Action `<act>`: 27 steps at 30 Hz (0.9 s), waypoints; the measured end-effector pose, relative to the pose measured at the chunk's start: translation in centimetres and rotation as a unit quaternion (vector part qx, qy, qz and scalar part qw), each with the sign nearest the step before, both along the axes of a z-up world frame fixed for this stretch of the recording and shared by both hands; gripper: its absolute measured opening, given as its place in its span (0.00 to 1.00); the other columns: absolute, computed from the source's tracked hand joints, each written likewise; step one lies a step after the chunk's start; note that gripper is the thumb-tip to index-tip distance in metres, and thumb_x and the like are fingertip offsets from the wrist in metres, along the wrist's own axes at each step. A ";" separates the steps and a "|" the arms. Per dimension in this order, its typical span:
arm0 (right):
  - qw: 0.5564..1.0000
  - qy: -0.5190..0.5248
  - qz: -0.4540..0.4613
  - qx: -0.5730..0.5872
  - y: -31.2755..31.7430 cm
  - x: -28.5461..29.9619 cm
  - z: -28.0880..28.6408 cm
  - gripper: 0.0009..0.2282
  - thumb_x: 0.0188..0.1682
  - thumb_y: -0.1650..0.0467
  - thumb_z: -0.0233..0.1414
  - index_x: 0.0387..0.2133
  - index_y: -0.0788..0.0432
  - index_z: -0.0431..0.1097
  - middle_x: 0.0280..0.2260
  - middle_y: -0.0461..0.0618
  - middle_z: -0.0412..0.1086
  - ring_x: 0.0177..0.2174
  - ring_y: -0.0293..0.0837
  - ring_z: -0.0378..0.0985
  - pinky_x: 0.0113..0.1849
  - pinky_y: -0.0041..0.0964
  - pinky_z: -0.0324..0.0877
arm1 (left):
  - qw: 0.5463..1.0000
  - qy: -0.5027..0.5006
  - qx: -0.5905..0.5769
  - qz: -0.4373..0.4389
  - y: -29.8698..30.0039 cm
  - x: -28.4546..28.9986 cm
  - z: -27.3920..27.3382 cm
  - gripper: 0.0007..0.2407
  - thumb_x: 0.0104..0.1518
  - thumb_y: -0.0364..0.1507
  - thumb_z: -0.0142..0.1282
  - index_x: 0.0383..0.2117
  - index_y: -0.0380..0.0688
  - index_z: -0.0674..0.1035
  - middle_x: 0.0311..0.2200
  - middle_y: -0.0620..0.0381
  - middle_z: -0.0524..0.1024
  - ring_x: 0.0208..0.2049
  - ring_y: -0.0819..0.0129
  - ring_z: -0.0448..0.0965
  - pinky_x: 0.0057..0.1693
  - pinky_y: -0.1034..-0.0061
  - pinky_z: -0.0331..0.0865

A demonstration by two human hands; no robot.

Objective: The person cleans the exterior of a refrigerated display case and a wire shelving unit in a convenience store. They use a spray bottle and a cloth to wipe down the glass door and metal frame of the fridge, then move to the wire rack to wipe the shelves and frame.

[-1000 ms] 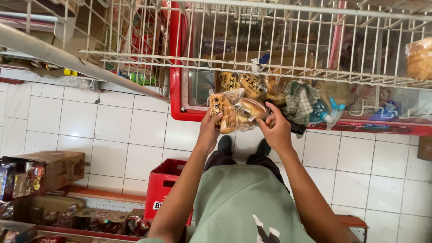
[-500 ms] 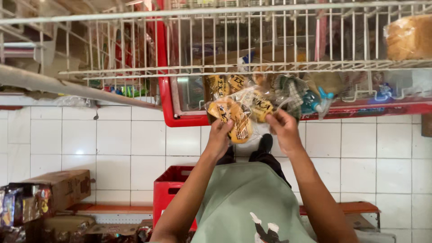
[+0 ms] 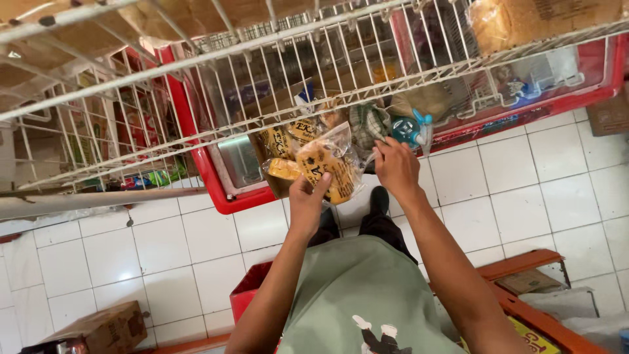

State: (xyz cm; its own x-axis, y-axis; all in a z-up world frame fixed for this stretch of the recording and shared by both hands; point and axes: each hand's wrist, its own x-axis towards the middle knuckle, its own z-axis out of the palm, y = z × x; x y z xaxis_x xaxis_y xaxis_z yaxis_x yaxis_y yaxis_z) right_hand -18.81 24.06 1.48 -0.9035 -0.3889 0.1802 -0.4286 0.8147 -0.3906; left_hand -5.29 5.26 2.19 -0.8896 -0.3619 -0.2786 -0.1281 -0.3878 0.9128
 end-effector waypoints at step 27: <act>0.959 0.036 0.167 -0.227 -1.6 9.6 9.0 0.20 0.50 0.74 0.56 0.58 0.55 0.68 0.66 0.61 0.56 0.67 0.67 0.56 0.65 0.56 0.58 | 0.977 0.151 -0.147 -0.046 3.4 -0.4 2.3 0.15 0.72 0.31 0.43 0.56 0.34 0.75 0.57 0.50 0.72 0.60 0.66 0.72 0.64 0.72 0.65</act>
State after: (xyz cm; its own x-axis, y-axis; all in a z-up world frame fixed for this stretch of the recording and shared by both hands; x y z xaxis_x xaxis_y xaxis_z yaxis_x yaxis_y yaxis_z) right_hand -9.16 22.47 10.52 -0.7213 -0.5207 0.4567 -0.6748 0.3799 -0.6327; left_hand -5.66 8.65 4.51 -0.9478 -0.3014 0.1044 0.1413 -0.1033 0.9846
